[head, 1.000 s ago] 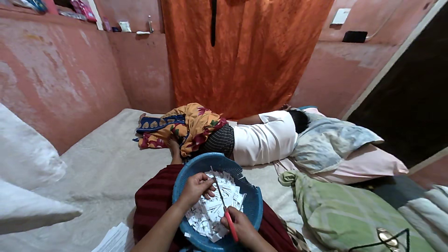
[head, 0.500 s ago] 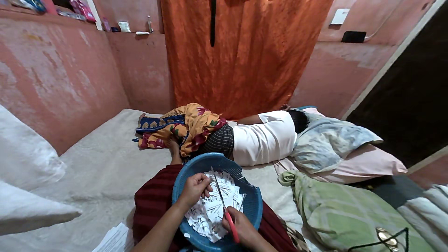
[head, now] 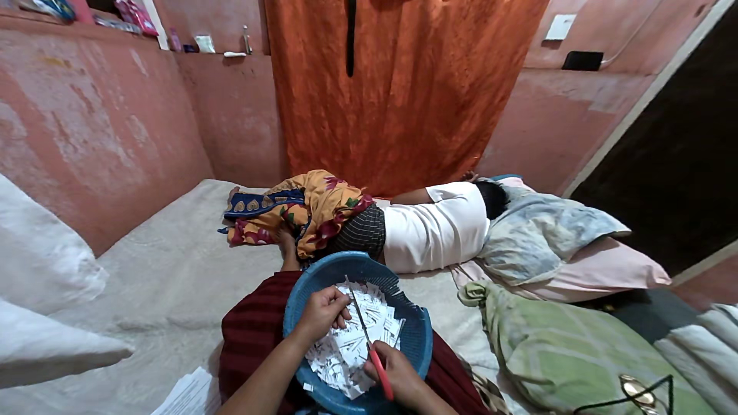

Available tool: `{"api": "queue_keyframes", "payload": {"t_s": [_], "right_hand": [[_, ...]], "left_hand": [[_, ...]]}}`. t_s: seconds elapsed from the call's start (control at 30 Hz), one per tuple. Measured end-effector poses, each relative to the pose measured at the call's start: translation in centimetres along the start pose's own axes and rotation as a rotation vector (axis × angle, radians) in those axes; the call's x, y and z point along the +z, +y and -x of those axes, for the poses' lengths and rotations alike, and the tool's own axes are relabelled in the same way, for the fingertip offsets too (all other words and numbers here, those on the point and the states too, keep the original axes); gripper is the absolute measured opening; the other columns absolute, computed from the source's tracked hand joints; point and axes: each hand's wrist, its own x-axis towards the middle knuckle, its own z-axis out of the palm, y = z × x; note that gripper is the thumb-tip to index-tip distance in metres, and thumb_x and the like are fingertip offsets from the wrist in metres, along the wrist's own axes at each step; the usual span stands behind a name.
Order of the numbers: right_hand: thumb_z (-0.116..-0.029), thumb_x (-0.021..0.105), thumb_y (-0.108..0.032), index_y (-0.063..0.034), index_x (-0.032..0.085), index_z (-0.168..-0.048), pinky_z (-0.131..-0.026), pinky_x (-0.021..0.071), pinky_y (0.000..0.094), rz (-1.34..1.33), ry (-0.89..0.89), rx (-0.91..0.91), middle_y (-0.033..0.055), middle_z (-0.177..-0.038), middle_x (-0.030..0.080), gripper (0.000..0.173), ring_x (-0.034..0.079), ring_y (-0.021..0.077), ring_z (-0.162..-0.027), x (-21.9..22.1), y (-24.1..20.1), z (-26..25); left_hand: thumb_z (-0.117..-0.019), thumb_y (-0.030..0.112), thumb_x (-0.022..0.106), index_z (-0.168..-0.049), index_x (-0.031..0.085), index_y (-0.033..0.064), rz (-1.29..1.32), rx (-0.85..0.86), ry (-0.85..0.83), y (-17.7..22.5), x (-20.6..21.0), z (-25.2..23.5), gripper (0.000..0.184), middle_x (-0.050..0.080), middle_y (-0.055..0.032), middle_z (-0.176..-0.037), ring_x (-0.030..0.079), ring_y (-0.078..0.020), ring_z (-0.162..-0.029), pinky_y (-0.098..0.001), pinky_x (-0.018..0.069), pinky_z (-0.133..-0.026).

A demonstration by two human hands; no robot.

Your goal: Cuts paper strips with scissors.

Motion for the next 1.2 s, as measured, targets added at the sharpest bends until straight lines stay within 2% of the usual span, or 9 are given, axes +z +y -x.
{"api": "queue_keyframes", "payload": {"t_s": [0.3,0.5,0.57,0.6,0.67,0.8,0.9,1.07,1.2], "right_hand": [[-0.0898,0.069,-0.042,-0.0046,0.059,-0.101,-0.065,0.0491,0.0324,0.000,-0.008,-0.002,0.0005,-0.077,0.056,0.040,0.056,0.0103,-0.067,-0.1,-0.1,0.0],[-0.0992,0.062,-0.036,-0.0023,0.060,-0.097,-0.064,0.0524,0.0323,-0.050,0.045,-0.032,0.0027,-0.074,0.059,0.034,0.059,0.0115,-0.064,0.1,0.0,0.2],[-0.0976,0.061,-0.032,-0.0034,0.059,-0.094,-0.062,0.0525,0.0297,-0.114,0.089,-0.052,0.0005,-0.071,0.058,0.029,0.059,0.0092,-0.061,0.2,-0.1,0.4],[-0.0976,0.062,-0.029,-0.0023,0.059,-0.096,-0.063,0.0534,0.0297,-0.145,0.103,-0.053,0.0009,-0.073,0.059,0.027,0.059,0.0094,-0.062,0.2,-0.2,0.5],[-0.0952,0.062,-0.028,-0.0008,0.058,-0.101,-0.066,0.0543,0.0298,-0.174,0.124,-0.066,0.0014,-0.077,0.060,0.028,0.061,0.0096,-0.066,0.2,-0.3,0.5],[-0.0945,0.055,-0.036,0.0006,0.057,-0.109,-0.069,0.0547,0.0285,-0.193,0.145,-0.143,0.0012,-0.083,0.061,0.039,0.062,0.0087,-0.072,0.2,0.2,0.5],[-0.0942,0.055,-0.034,-0.0012,0.057,-0.107,-0.068,0.0542,0.0270,-0.219,0.162,-0.149,-0.0001,-0.082,0.061,0.035,0.062,0.0075,-0.070,0.3,0.2,0.5],[-0.0935,0.057,-0.031,-0.0007,0.057,-0.107,-0.070,0.0554,0.0271,-0.243,0.164,-0.159,-0.0002,-0.082,0.061,0.033,0.063,0.0075,-0.071,0.4,0.1,0.6],[-0.0929,0.058,-0.030,-0.0003,0.057,-0.106,-0.069,0.0550,0.0262,-0.243,0.167,-0.156,-0.0001,-0.083,0.060,0.032,0.062,0.0072,-0.071,0.3,0.1,0.7]], "left_hand": [[-0.1067,0.011,0.052,-0.097,0.061,0.0006,-0.025,-0.010,0.005,0.3,0.1,0.0,0.017,0.068,0.0001,-0.070,0.062,-0.0053,-0.054,-0.0209,0.0531,-0.055],[-0.1069,0.013,0.053,-0.097,0.061,0.0011,-0.049,0.015,-0.019,-0.1,0.0,-0.2,0.018,0.069,0.0000,-0.071,0.063,-0.0054,-0.055,-0.0209,0.0536,-0.055],[-0.1075,0.016,0.052,-0.106,0.064,-0.0018,-0.321,0.007,-0.022,0.0,0.1,-0.4,0.022,0.071,-0.0055,-0.084,0.069,-0.0112,-0.069,-0.0275,0.0585,-0.069],[-0.1073,0.017,0.051,-0.117,0.066,-0.0040,-0.509,-0.001,-0.061,0.0,0.2,-0.5,0.027,0.073,-0.0133,-0.100,0.072,-0.0201,-0.088,-0.0366,0.0586,-0.086],[-0.1056,0.015,0.053,-0.132,0.063,-0.0024,-0.841,-0.011,-0.194,-0.6,0.7,-1.0,0.033,0.067,-0.0216,-0.127,0.062,-0.0351,-0.124,-0.0508,0.0449,-0.110],[-0.0946,0.017,0.070,-0.122,0.069,-0.0004,-1.154,0.049,-0.358,-3.2,1.9,-1.1,0.033,0.048,-0.0262,-0.150,0.034,-0.0465,-0.147,-0.0615,0.0349,-0.115],[-0.0972,0.011,0.064,-0.125,0.066,-0.0045,-1.221,0.015,-0.442,-3.5,2.6,-0.8,0.032,0.038,-0.0261,-0.159,0.023,-0.0457,-0.153,-0.0600,0.0264,-0.121],[-0.0999,0.011,0.060,-0.112,0.070,-0.0073,-1.088,0.057,-0.421,-3.1,2.0,-0.9,0.024,0.050,-0.0249,-0.150,0.040,-0.0416,-0.145,-0.0562,0.0350,-0.118],[-0.1057,0.013,0.052,-0.118,0.070,-0.0057,-0.892,0.072,-0.248,-1.7,0.5,-0.9,0.029,0.061,-0.0238,-0.138,0.056,-0.0361,-0.133,-0.0489,0.0404,-0.115]]}}
